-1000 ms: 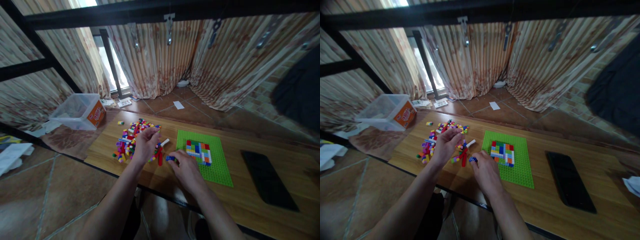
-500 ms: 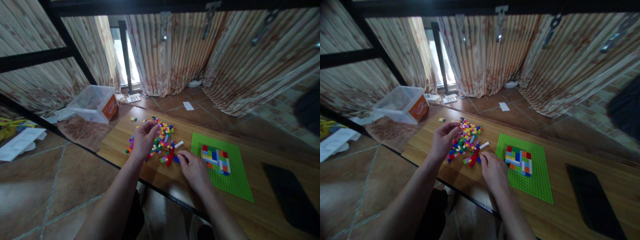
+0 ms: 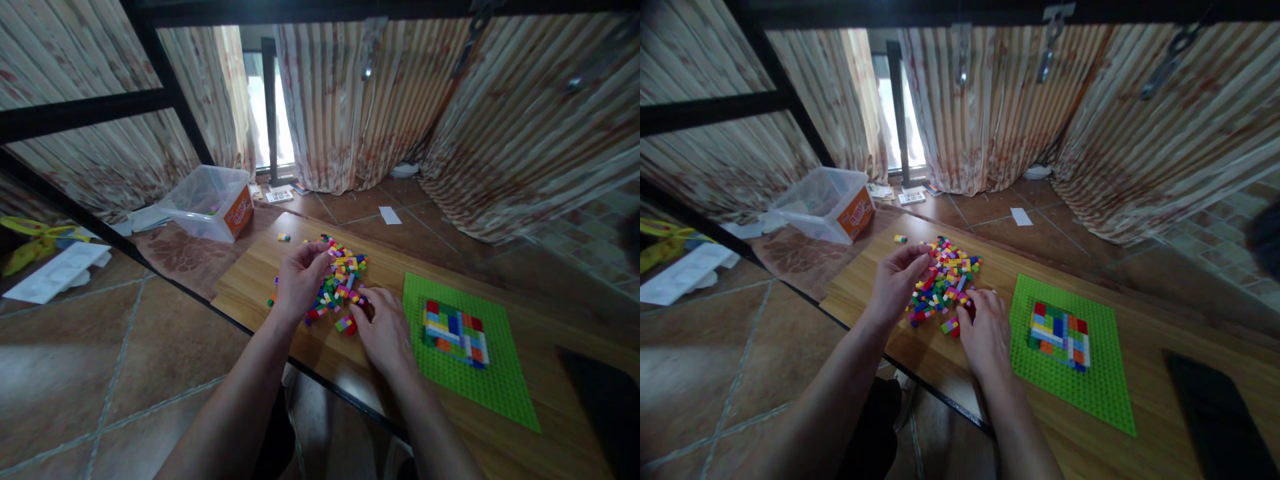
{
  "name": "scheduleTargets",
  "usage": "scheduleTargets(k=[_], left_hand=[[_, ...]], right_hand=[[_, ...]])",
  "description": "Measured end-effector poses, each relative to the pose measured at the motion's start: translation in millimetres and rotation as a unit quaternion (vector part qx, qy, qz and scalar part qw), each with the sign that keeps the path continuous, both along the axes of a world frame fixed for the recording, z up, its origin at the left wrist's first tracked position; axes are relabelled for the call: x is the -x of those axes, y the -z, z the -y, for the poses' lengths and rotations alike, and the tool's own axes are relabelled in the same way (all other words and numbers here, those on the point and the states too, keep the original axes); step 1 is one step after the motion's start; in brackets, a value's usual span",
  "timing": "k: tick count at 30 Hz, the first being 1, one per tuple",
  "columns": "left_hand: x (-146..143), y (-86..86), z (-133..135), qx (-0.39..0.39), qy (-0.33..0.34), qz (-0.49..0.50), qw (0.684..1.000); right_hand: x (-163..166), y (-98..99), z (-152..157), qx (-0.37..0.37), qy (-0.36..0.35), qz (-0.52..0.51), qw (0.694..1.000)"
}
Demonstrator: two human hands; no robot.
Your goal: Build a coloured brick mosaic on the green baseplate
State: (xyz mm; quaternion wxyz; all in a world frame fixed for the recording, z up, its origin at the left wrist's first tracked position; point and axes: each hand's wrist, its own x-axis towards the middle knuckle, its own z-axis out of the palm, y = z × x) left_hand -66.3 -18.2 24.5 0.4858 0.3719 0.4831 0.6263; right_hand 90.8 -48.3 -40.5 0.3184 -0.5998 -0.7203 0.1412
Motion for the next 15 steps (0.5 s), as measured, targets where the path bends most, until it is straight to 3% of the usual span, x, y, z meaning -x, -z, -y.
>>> scheduleTargets(k=[8,15], left_hand=[[2.6,14.2,-3.9,0.003,0.05,-0.046,0.998],[2.6,25.7,-1.7,0.0,0.117,-0.276,0.954]], right_hand=[[0.2,0.4,-3.1,0.013,0.012,-0.059,0.998],[-6.8,3.1,-5.3,0.035,0.029,-0.145,0.988]])
